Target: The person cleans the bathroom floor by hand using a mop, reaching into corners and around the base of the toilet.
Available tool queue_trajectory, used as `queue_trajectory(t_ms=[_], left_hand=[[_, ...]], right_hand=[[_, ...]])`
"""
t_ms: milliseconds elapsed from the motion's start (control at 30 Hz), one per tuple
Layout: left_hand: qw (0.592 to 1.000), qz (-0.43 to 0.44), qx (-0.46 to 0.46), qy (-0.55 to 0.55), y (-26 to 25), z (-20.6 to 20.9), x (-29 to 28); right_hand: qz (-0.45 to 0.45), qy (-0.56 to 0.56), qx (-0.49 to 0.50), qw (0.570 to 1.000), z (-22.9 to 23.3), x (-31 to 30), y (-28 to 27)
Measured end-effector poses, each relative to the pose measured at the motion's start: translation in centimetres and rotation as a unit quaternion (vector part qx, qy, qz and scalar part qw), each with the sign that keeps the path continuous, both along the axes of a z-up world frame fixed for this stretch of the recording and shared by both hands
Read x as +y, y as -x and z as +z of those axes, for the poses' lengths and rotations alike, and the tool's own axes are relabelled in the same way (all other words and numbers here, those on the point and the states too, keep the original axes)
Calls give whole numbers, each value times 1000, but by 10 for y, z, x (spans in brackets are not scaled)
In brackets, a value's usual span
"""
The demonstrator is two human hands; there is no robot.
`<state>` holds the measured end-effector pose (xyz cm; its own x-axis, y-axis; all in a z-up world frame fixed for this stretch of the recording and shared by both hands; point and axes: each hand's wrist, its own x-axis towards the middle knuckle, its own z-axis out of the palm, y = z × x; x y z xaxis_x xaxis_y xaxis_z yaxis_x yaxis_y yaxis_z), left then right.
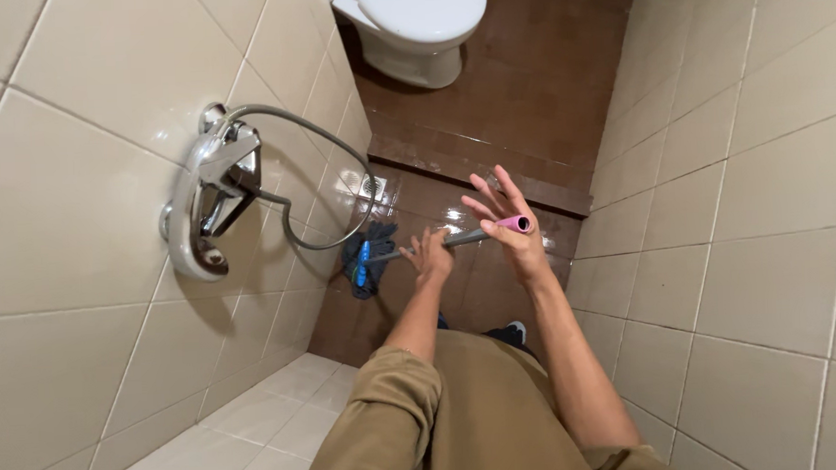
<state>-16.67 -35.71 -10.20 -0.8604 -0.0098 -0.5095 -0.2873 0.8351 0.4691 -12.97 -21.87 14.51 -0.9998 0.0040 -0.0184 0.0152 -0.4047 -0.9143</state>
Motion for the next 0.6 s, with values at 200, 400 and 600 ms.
queue_trajectory(t_ms=[200, 400, 600], left_hand=[[1000, 21, 18, -14, -1, -21, -6], [1000, 22, -3, 1, -7, -22, -3], [999, 32, 25, -7, -22, -23, 5]], right_hand=[[9, 6, 9, 1000, 3, -9, 3], [18, -4, 14, 1000, -3, -4, -5], [43, -6, 8, 999, -3, 10, -17]])
